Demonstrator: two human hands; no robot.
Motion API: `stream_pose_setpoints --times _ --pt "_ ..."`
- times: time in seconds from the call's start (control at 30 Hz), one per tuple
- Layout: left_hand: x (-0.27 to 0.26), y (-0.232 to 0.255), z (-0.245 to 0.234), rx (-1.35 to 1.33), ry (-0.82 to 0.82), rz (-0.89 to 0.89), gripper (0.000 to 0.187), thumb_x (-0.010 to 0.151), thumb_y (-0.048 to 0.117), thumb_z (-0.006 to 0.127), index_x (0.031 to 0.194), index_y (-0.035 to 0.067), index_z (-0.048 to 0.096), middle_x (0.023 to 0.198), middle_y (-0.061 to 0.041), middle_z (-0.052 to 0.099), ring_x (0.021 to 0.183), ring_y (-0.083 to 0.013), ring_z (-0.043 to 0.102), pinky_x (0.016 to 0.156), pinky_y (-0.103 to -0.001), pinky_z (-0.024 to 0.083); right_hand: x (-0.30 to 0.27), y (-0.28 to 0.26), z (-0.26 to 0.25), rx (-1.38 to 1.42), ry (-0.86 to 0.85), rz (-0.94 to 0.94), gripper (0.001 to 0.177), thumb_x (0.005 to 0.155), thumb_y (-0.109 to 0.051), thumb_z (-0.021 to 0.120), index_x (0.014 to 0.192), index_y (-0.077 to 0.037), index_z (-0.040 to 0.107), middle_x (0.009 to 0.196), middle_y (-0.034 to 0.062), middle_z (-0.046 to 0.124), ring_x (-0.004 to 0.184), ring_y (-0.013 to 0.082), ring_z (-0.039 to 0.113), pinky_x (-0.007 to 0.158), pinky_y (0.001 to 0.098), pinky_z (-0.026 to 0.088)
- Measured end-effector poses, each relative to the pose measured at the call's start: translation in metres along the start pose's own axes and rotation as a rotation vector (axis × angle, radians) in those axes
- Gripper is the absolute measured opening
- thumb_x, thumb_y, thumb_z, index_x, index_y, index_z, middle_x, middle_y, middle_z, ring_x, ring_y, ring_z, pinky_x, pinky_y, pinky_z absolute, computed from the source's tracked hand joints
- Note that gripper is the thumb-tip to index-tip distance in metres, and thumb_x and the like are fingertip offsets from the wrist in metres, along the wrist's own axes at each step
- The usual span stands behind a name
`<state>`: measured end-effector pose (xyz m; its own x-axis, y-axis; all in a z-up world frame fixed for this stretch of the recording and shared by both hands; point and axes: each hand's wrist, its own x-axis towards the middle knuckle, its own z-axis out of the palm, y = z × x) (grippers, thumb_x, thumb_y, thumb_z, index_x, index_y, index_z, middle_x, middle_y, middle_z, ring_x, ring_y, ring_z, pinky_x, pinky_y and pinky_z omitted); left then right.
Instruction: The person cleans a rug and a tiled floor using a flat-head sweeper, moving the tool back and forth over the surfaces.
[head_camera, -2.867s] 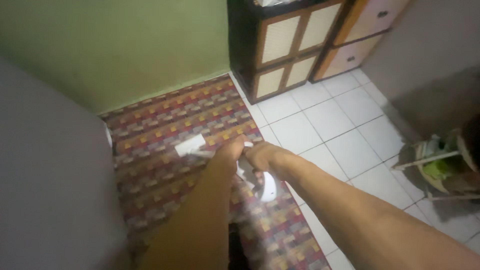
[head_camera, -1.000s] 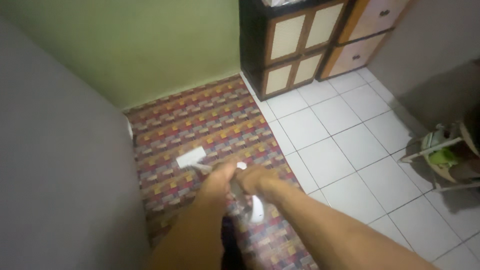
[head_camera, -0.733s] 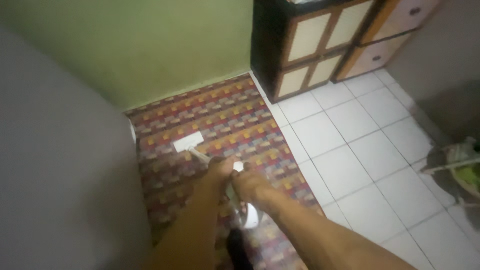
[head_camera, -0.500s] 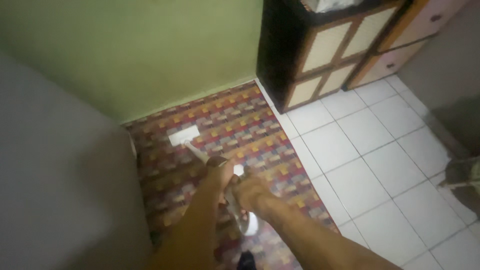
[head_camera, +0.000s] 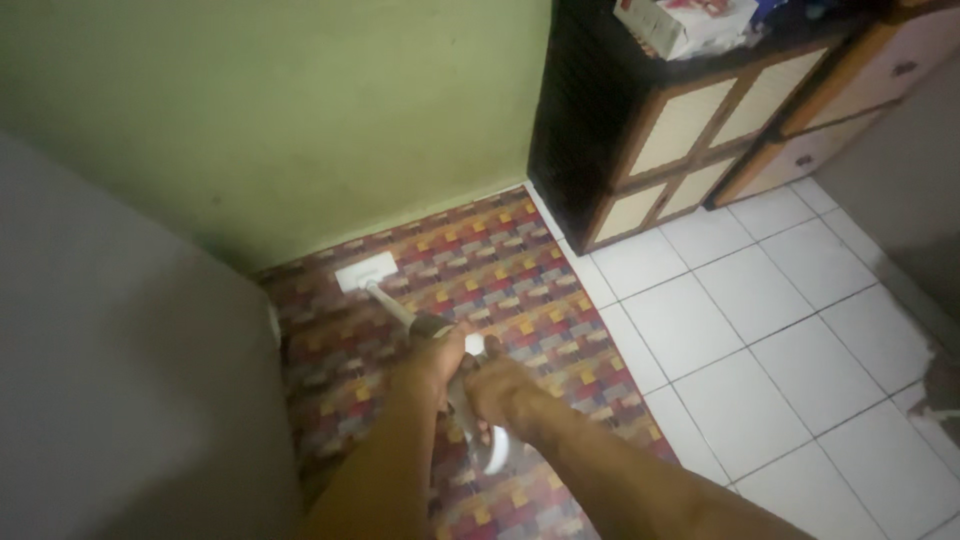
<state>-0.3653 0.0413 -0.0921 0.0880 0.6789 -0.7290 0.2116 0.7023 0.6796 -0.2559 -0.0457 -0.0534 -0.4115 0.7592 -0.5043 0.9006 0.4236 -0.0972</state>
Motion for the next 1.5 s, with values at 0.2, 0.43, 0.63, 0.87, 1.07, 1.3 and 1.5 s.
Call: stream_pose_setpoints --times 0.2,0.43,0.63,0.87,1.07,1.3,1.5 --pt "-0.029 -0.032 0.015 -0.034 -0.011 0.046 0.032 0.091 0.035 0.066 0.108 0.009 0.073 0.092 -0.01 0.073 0.077 -0.0282 0.067 0.064 -0.046 0.054 -0.059 -0.029 0.003 0.363 0.241 0.118 0.027 0.077 -0.013 0.071 0.102 -0.006 0.076 0.109 0.0134 0.073 0.123 0.0378 0.053 0.101 0.0368 0.045" --pt "-0.129 -0.097 0.034 -0.079 -0.13 0.029 0.032 0.091 0.035 0.066 0.108 0.009 0.074 0.092 -0.01 0.073 0.077 -0.0283 0.067 0.064 -0.046 0.054 -0.188 -0.086 -0.023 0.521 0.171 0.191 0.032 0.083 -0.006 0.062 0.114 -0.001 0.065 0.097 0.0192 0.07 0.087 0.0324 0.07 0.072 0.0424 0.061" --pt "-0.265 -0.14 0.045 -0.135 -0.171 -0.052 0.043 0.093 0.046 0.061 0.115 0.01 0.07 0.094 -0.012 0.073 0.076 -0.0329 0.066 0.062 -0.05 0.053 -0.283 -0.136 -0.004 1.385 0.077 0.522 0.034 0.098 -0.013 0.046 0.109 0.007 0.071 0.075 0.0179 0.067 0.052 0.0256 0.063 0.045 0.0419 0.051" --pt "-0.337 -0.156 0.051 -0.077 -0.179 -0.077 0.046 0.094 0.049 0.058 0.116 0.01 0.068 0.097 -0.013 0.073 0.079 -0.0338 0.067 0.065 -0.051 0.054 -0.34 -0.164 0.004 1.386 -0.001 0.542 0.037 0.102 -0.022 0.041 0.116 0.002 0.066 0.076 0.0155 0.066 0.054 0.0245 0.06 0.046 0.0399 0.051" --pt "-0.343 -0.168 0.026 -0.069 -0.182 -0.163 0.049 0.095 0.051 0.056 0.118 0.01 0.067 0.1 -0.014 0.073 0.082 -0.0346 0.067 0.066 -0.051 0.055 -0.34 -0.203 -0.001 1.176 0.081 0.613 0.041 0.101 -0.03 0.045 0.109 -0.001 0.073 0.082 0.0142 0.071 0.063 0.024 0.065 0.053 0.0383 0.049" --pt "-0.301 -0.132 -0.004 -0.079 -0.199 -0.253 0.052 0.097 0.054 0.053 0.12 0.01 0.065 0.103 -0.015 0.072 0.085 -0.0354 0.068 0.069 -0.052 0.055 -0.276 -0.187 -0.022 1.112 0.069 0.365 0.031 0.096 -0.013 0.047 0.103 0.001 0.073 0.087 0.0207 0.076 0.07 0.0289 0.074 0.062 0.0396 0.06" --pt "-0.206 -0.095 -0.036 0.054 0.01 -0.14 0.047 0.096 0.045 0.063 0.121 0.005 0.07 0.106 -0.011 0.072 0.094 -0.0288 0.068 0.079 -0.046 0.053 -0.146 -0.151 0.016 0.783 0.018 0.332 0.031 0.097 -0.013 0.045 0.106 -0.002 0.073 0.09 0.0159 0.079 0.073 0.024 0.077 0.065 0.0354 0.062"
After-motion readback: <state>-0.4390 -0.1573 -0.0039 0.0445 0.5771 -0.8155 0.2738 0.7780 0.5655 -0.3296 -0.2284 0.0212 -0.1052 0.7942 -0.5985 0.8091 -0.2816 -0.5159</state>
